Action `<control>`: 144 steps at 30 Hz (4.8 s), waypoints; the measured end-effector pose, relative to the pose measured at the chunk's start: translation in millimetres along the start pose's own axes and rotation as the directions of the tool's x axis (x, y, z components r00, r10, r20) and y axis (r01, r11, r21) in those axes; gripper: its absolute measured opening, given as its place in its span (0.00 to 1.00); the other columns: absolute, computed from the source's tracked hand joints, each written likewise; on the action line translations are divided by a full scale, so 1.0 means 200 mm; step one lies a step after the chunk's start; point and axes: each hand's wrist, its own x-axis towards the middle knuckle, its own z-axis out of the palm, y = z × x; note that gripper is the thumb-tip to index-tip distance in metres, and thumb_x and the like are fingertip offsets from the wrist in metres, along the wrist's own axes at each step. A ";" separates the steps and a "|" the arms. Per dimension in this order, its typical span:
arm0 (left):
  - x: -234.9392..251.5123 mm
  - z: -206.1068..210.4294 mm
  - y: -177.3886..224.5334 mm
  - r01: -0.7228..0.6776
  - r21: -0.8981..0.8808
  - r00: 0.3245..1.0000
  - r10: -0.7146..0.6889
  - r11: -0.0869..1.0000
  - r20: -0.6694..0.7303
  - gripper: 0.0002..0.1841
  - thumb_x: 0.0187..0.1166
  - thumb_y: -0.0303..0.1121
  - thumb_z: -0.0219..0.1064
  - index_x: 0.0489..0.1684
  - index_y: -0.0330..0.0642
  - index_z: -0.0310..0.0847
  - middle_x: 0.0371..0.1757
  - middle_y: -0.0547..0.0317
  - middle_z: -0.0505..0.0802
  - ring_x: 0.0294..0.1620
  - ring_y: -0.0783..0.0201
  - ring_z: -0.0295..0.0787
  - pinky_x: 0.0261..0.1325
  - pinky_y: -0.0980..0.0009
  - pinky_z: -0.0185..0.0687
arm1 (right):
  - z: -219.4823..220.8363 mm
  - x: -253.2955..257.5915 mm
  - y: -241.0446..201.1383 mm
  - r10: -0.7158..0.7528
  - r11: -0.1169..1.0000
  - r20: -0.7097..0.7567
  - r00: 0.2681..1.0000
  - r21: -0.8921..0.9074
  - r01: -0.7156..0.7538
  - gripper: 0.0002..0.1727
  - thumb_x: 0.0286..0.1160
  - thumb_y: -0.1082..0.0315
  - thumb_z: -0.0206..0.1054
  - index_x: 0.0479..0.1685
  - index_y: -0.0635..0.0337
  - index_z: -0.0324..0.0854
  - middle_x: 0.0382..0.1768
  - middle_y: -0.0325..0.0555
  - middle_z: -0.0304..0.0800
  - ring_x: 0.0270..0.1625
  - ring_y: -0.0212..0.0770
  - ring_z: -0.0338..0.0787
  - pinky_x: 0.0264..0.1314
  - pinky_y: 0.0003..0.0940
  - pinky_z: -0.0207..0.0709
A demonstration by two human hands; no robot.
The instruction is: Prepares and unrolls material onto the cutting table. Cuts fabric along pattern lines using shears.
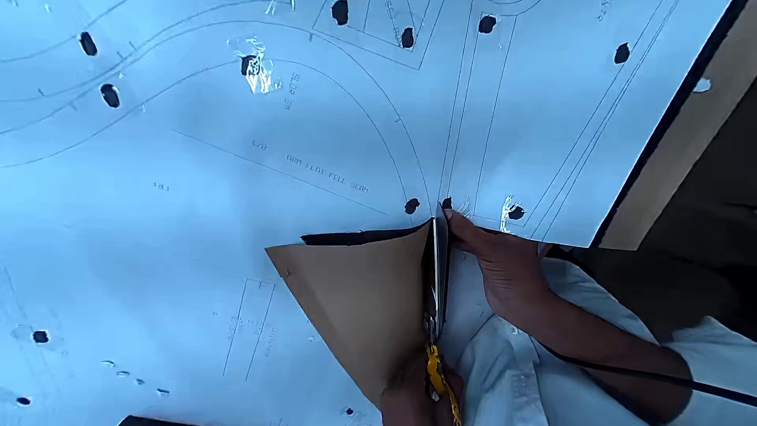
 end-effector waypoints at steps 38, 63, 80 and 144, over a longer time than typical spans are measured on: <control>0.05 -0.15 -0.06 -0.056 -0.016 0.992 0.058 0.998 0.109 0.08 0.62 0.28 0.74 0.35 0.33 0.94 0.22 0.57 0.93 0.19 0.73 0.87 0.26 0.75 0.83 | 0.01 0.00 0.00 0.007 1.000 -0.037 0.999 0.026 -0.007 0.17 0.63 0.77 0.79 0.52 0.58 0.86 0.44 0.39 0.95 0.45 0.33 0.96 0.51 0.30 0.92; 0.10 -0.14 -0.05 -0.013 -0.112 0.989 0.029 0.994 0.144 0.10 0.64 0.25 0.73 0.40 0.31 0.94 0.24 0.54 0.94 0.21 0.70 0.87 0.28 0.71 0.84 | 0.00 0.02 0.00 0.050 0.998 -0.017 0.999 0.035 -0.050 0.17 0.60 0.78 0.81 0.50 0.57 0.90 0.43 0.40 0.96 0.46 0.34 0.95 0.52 0.29 0.91; 0.13 -0.19 0.01 0.041 -0.093 0.984 -0.024 0.995 0.176 0.12 0.65 0.26 0.72 0.44 0.33 0.94 0.27 0.56 0.94 0.21 0.71 0.85 0.29 0.70 0.83 | 0.01 0.04 0.00 0.067 0.995 -0.019 0.998 0.076 -0.065 0.17 0.60 0.81 0.80 0.49 0.61 0.87 0.41 0.42 0.96 0.44 0.36 0.96 0.49 0.31 0.92; 0.16 -0.10 0.08 0.189 -0.073 0.973 -0.177 0.979 0.145 0.11 0.71 0.29 0.71 0.43 0.32 0.94 0.32 0.46 0.96 0.27 0.55 0.92 0.35 0.54 0.88 | -0.47 0.04 -0.24 -0.366 0.557 0.705 0.607 -0.357 0.750 0.09 0.81 0.61 0.68 0.52 0.53 0.88 0.56 0.34 0.95 0.69 0.26 0.86 0.78 0.28 0.75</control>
